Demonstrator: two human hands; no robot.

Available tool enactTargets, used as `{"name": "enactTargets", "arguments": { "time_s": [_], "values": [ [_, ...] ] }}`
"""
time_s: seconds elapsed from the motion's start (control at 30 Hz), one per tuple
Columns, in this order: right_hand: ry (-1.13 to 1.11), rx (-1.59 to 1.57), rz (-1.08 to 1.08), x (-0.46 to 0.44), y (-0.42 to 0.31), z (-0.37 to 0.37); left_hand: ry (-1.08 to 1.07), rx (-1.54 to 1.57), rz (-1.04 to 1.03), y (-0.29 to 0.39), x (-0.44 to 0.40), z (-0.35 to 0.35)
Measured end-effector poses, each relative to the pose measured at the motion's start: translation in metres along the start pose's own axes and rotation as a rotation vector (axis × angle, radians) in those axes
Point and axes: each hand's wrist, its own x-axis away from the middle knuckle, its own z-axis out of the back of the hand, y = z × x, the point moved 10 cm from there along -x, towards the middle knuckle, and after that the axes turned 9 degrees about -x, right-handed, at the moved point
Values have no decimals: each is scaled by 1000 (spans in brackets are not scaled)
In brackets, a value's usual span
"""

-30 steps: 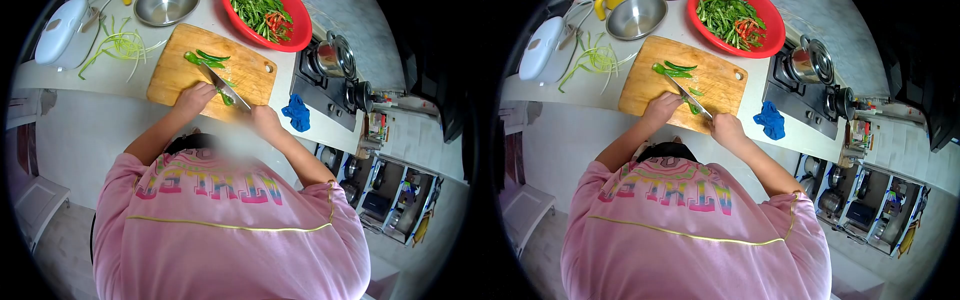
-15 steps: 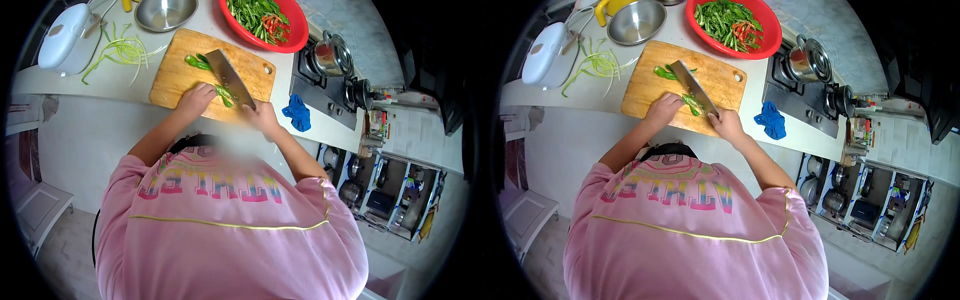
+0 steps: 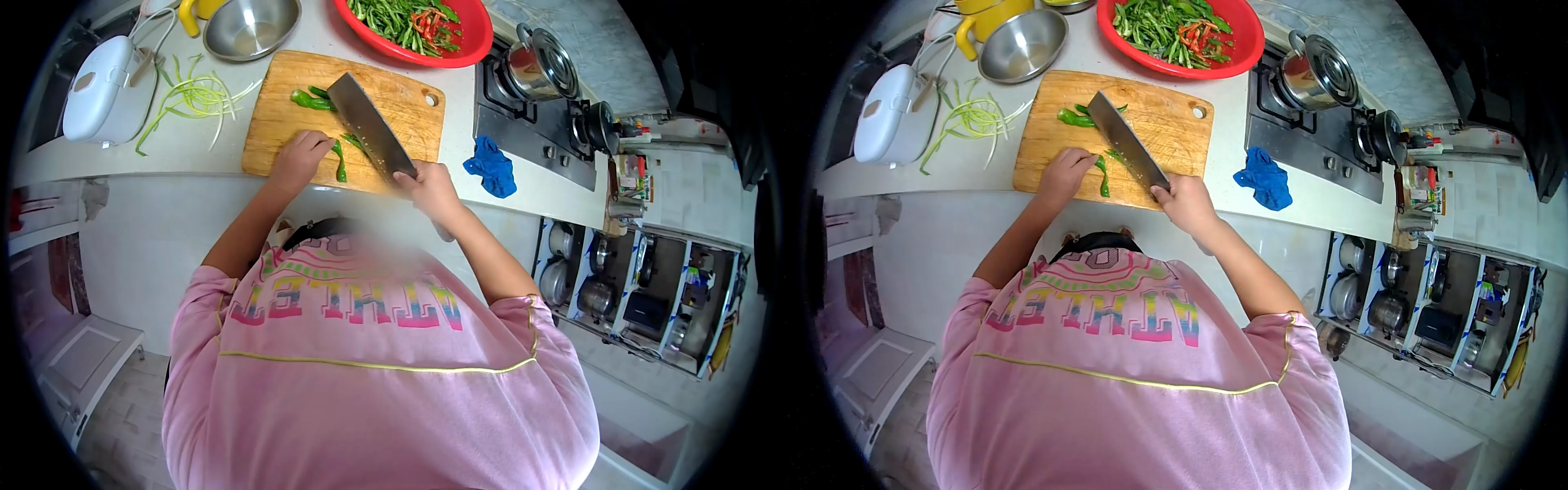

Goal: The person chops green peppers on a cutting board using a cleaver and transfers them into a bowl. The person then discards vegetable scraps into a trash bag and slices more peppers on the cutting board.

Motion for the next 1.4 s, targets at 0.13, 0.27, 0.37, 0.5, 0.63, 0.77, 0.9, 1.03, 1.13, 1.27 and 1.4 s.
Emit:
{"name": "enactTargets", "arguments": {
  "time_s": [0.13, 0.27, 0.37, 0.5, 0.63, 0.77, 0.9, 1.03, 1.13, 1.27, 1.4],
  "values": [
    [-84, -43, -76, -6, -5, -20, 72, -31, -4, 1, 5, 6],
    [-142, -24, -143, -12, -1, -30, 73, -14, 0, 3, 4, 11],
    [-153, -1, -185, -14, -2, -30, 48, -4, -32, 4, 5, 13],
    [-233, 137, -132, -20, -9, -35, 17, -20, -32, 1, 8, 7],
    [-237, 320, 65, -25, -30, -37, 28, 16, -31, 0, 9, 6],
    [-326, 487, 211, -41, -40, -54, 60, 49, -28, 0, 9, 10],
    [-290, 410, 177, -63, -43, -70, 14, 30, -29, -6, 10, 1],
    [-165, 276, 107, -55, -40, -43, -25, 11, -5, -5, 14, 1],
    [-157, 256, 69, -46, -42, -27, 1, -15, -5, -5, 16, 4],
    [-329, 422, 84, -43, -40, -36, 40, -15, -28, -3, 17, 3],
    [-350, 454, 109, -44, -43, -41, 50, -13, -48, -1, 15, 6]
  ]
}}
